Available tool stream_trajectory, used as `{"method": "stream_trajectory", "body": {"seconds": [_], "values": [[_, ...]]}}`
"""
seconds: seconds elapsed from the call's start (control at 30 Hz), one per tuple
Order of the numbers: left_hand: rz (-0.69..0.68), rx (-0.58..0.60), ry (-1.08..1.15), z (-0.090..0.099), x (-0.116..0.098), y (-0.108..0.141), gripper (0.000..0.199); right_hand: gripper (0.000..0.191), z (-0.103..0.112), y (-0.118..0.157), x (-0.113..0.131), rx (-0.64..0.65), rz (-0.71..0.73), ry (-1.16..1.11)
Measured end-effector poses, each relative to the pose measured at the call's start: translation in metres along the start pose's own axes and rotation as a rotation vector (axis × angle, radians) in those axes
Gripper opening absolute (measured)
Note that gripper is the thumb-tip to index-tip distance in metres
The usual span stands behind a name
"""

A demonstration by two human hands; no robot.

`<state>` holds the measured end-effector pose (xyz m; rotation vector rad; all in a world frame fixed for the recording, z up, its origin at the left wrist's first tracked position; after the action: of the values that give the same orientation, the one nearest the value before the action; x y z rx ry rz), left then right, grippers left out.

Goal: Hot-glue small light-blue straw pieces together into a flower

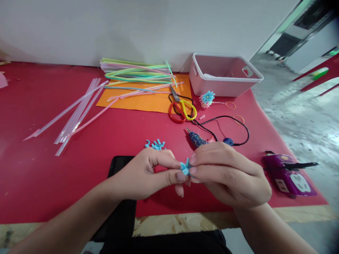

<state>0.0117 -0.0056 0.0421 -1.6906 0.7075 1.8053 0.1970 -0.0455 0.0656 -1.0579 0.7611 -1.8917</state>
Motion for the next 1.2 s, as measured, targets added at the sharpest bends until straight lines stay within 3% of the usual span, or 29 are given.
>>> {"method": "stream_trajectory", "body": {"seconds": [0.1,0.33,0.57,0.73,1.0,1.1,1.2], "values": [[-0.074,-0.047,-0.067,-0.001,-0.003,0.0,0.026,0.016,-0.002,0.0,-0.001,0.012,-0.034,-0.009],[-0.423,-0.23,-0.44,-0.002,-0.01,0.003,0.018,0.011,-0.006,-0.002,-0.004,0.002,-0.19,-0.133],[-0.529,-0.335,-0.593,-0.002,-0.01,0.004,0.017,0.017,-0.008,-0.003,-0.001,-0.085,-0.222,-0.057],[-0.537,-0.365,-0.648,-0.003,-0.012,0.005,0.015,0.024,-0.011,0.002,-0.002,-0.108,-0.262,-0.048],[-0.444,-0.3,-0.596,-0.002,-0.008,0.003,0.02,0.035,-0.017,0.011,-0.006,-0.276,-0.403,-0.376],[-0.404,-0.281,-0.5,-0.002,-0.009,0.003,0.021,0.028,-0.014,0.013,-0.01,-0.273,-0.475,-0.362],[-0.259,-0.174,-0.241,-0.001,-0.008,0.002,0.026,0.019,-0.01,0.012,-0.014,-0.199,-0.435,-0.349]]}}
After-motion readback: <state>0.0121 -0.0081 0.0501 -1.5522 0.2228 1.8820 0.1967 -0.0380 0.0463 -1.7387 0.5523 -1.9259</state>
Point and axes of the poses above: each hand's wrist, its own y-axis away from the middle knuckle, its own z-axis out of the back of the hand, x = y × z, the point moved 3 cm from there along -y, towards the middle knuckle, and after that the axes turned 4 degrees about -x, right-handed, at the moved point
